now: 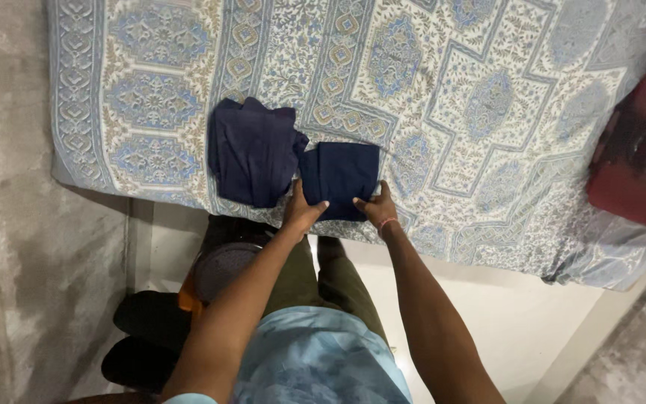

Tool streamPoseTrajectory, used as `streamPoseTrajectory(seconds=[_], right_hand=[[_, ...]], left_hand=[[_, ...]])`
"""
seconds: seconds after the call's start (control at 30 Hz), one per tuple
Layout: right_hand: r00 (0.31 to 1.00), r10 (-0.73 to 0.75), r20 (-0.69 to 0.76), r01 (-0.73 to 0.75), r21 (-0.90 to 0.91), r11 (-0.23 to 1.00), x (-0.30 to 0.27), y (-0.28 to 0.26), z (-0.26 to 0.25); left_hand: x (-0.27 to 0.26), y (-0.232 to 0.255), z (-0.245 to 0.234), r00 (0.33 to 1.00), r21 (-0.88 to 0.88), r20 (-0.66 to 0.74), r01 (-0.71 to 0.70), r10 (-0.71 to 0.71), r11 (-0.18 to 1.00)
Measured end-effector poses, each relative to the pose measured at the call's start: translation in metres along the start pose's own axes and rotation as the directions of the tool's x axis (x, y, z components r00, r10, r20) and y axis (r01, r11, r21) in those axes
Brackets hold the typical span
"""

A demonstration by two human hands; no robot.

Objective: The person folds various pieces of clothing, including shirts and pants, on a bed and places them into an open suitcase. The person handles items one by one, folding them neatly before arranging them inside the luggage.

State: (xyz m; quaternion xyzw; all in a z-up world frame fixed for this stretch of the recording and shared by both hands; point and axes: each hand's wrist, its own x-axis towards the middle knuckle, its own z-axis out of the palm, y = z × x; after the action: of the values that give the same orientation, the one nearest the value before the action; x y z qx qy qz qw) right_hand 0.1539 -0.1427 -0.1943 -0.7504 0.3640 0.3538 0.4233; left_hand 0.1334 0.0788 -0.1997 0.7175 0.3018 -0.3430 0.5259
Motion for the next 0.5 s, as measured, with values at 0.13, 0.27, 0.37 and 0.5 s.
streamPoseTrajectory(seconds=[0.13,0.27,0.37,0.5], right_hand=[[0.993,-0.005,0.115,0.004,0.014,1.0,0.034,0.036,-0.018],[0.977,-0.171,0.128,0.174,-0.014,0.985,0.023,0.057,-0.013],[0.855,-0.515,-0.066,0.516,-0.007,0.857,-0.008,0.056,0.002],[0.92,-0.391,-0.029,0.333,0.586,0.739,-0.052,0.062,0.026]], left_hand=[[-0.001,-0.002,0.005,0.997,-0.124,0.071,0.032,-0.023,0.992],[0.009,-0.004,0.009,0.988,-0.037,0.084,0.135,-0.132,0.99],[0.001,0.0,0.008,0.994,-0.012,0.066,0.09,-0.089,0.996],[-0.021,0.019,0.01,0.975,-0.224,0.215,0.0,0.049,0.975]])
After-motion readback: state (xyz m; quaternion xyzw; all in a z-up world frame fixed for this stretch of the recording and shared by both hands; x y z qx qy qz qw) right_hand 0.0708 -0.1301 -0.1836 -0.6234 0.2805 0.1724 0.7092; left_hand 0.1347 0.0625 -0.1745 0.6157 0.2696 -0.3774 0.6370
